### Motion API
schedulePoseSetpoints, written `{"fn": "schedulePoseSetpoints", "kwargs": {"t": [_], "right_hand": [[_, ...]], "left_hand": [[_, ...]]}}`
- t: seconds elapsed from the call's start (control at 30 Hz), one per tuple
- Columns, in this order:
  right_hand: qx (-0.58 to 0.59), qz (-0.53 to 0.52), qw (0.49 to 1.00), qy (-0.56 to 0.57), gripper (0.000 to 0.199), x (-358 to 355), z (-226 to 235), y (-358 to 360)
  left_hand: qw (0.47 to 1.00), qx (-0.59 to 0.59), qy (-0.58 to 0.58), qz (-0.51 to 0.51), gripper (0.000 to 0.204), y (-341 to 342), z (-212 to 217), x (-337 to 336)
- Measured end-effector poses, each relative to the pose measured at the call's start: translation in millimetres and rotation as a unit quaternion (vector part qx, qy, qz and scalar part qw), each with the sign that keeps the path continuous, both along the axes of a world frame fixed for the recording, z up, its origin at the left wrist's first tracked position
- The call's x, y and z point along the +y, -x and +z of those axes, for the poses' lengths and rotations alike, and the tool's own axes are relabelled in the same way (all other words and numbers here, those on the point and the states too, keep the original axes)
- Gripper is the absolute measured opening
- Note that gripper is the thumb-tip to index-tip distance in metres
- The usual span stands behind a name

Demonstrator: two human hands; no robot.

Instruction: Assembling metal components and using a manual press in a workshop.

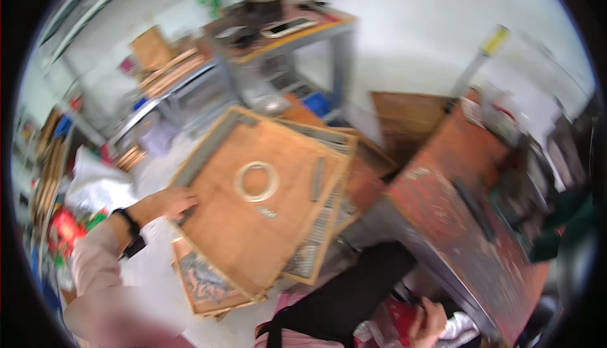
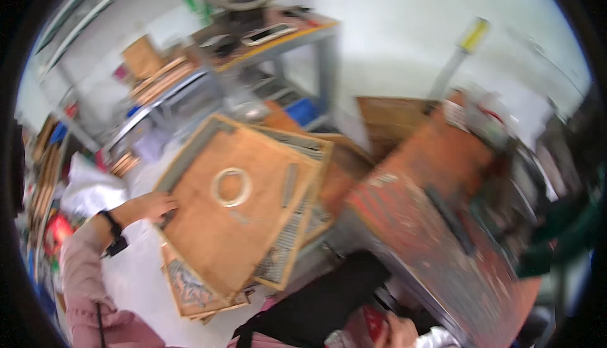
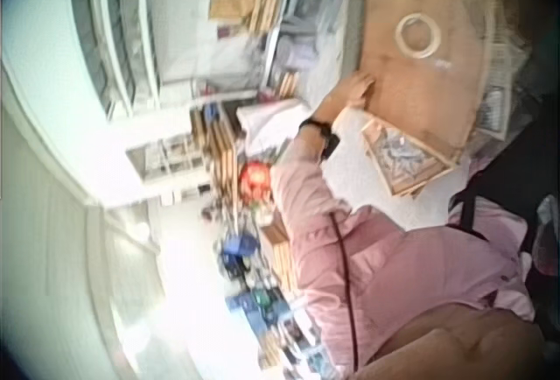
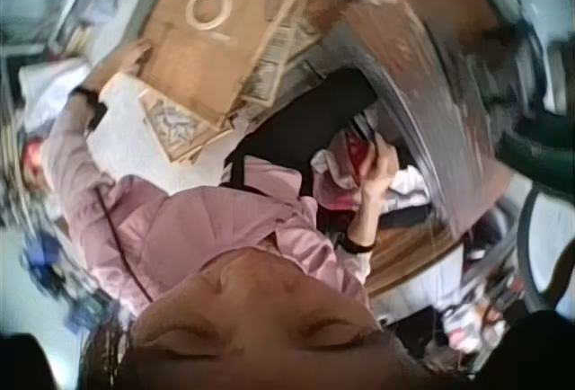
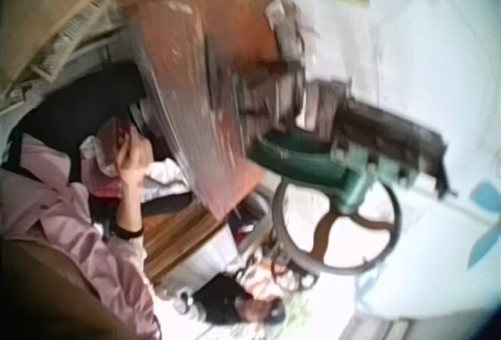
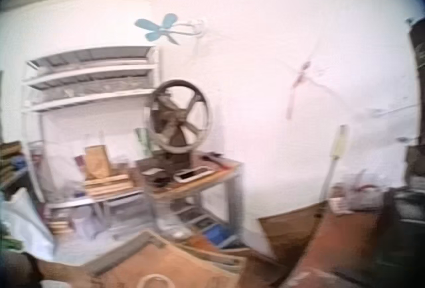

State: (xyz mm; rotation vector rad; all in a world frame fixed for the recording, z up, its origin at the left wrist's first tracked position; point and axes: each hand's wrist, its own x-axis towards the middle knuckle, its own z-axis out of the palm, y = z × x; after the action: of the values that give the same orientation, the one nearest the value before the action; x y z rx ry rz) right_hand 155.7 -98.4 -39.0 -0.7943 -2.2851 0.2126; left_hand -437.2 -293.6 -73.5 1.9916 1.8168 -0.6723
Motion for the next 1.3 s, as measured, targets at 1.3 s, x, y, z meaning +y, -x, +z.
{"fn": "schedulePoseSetpoints", "kwargs": {"t": [1.3], "right_hand": [[0.09, -0.111, 0.984, 0.107, 0.072, 121, 111, -68]], "left_hand": [[0.705, -0.553, -0.394, -0.205, 0.081, -460, 138, 333]]}}
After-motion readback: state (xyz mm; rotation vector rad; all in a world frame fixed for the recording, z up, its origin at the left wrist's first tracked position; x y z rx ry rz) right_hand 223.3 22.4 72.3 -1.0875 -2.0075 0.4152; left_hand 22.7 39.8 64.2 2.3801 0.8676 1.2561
